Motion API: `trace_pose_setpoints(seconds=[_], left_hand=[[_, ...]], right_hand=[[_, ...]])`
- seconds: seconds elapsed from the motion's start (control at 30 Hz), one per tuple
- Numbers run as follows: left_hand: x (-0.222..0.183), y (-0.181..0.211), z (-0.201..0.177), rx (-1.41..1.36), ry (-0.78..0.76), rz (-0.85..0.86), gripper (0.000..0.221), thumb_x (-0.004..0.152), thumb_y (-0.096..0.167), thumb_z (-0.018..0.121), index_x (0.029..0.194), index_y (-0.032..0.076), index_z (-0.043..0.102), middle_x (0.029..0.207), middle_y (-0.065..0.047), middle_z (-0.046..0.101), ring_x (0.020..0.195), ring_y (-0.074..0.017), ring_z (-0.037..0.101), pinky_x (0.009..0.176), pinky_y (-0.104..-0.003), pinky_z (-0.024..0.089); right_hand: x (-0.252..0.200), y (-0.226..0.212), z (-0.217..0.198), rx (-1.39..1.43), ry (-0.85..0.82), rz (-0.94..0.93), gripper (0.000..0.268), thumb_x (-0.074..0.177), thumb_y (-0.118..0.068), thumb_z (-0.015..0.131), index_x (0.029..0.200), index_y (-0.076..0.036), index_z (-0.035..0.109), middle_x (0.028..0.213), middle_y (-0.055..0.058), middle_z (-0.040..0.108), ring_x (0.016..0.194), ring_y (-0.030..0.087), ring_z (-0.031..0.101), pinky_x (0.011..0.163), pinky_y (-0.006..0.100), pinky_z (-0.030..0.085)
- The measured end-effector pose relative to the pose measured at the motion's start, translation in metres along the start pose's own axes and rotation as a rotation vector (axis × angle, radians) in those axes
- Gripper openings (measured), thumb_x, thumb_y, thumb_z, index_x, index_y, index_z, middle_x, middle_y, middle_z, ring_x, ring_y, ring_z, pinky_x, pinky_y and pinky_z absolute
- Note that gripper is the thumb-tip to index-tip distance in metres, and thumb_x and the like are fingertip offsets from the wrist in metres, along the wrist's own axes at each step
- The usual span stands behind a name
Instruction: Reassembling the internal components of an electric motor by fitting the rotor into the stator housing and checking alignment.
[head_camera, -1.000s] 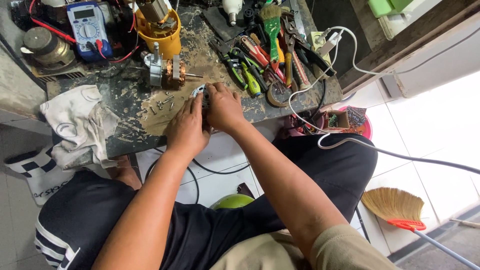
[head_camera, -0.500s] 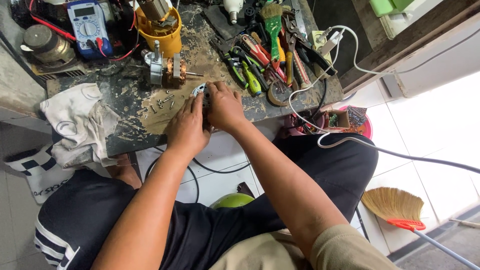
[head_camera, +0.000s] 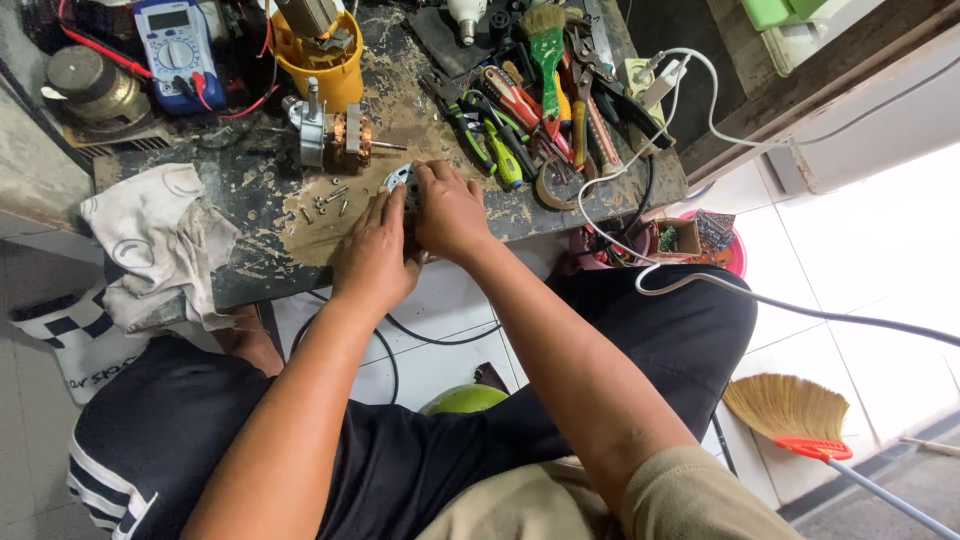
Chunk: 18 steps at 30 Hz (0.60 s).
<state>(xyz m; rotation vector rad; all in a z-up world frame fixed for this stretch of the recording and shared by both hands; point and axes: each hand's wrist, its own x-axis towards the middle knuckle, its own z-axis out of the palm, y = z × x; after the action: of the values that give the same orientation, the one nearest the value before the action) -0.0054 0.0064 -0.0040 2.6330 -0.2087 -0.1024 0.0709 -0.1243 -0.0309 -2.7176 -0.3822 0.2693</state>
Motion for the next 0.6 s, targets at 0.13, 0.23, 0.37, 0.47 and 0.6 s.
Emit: trace_pose_setpoints(seconds=[0.13,0.23,0.37,0.47,0.6], left_hand=[[-0.002,0.006,-0.009,-0.025,-0.031,-0.019,0.089,0.079,0.021,0.076,0.154,0.006,0.03,0.154,-0.029,0.041,0.144,-0.0405,0.039,0.116,-0.049,0.037],[-0.001,0.006,-0.009,-0.033,-0.003,-0.016,0.086,0.08,0.022,0.077,0.153,0.005,0.033,0.152,-0.028,0.045,0.143,-0.0391,0.042,0.115,-0.048,0.038],[0.002,0.007,-0.014,-0.021,-0.009,-0.01,0.086,0.081,0.021,0.075,0.153,0.005,0.033,0.148,-0.028,0.047,0.139,-0.0407,0.046,0.112,-0.05,0.041],[0.007,0.005,-0.014,0.015,0.004,0.008,0.085,0.08,0.019,0.073,0.153,0.005,0.033,0.142,-0.027,0.053,0.133,-0.0413,0.052,0.108,-0.051,0.045],[0.013,-0.001,-0.009,0.057,0.028,0.014,0.083,0.079,0.019,0.073,0.152,0.007,0.036,0.132,-0.025,0.061,0.125,-0.0399,0.059,0.102,-0.051,0.049]], right_hand=[[-0.002,-0.004,-0.007,0.012,-0.01,0.0,0.076,0.083,-0.015,0.074,0.152,-0.007,0.044,0.145,0.012,0.048,0.139,0.039,0.049,0.114,0.064,0.034],[-0.003,-0.006,-0.013,0.016,-0.021,-0.015,0.078,0.081,-0.012,0.073,0.152,-0.006,0.043,0.145,0.015,0.048,0.139,0.041,0.048,0.114,0.065,0.034],[-0.002,-0.006,-0.016,0.025,-0.055,-0.018,0.079,0.079,-0.012,0.074,0.152,-0.005,0.044,0.144,0.016,0.048,0.138,0.043,0.048,0.115,0.066,0.03],[0.003,-0.003,-0.015,0.01,-0.076,-0.024,0.08,0.078,-0.013,0.076,0.151,-0.006,0.045,0.143,0.016,0.049,0.138,0.043,0.048,0.116,0.065,0.029],[0.004,0.0,-0.015,0.01,-0.068,-0.036,0.073,0.082,-0.018,0.075,0.148,-0.007,0.048,0.142,0.015,0.051,0.137,0.041,0.049,0.117,0.064,0.029]])
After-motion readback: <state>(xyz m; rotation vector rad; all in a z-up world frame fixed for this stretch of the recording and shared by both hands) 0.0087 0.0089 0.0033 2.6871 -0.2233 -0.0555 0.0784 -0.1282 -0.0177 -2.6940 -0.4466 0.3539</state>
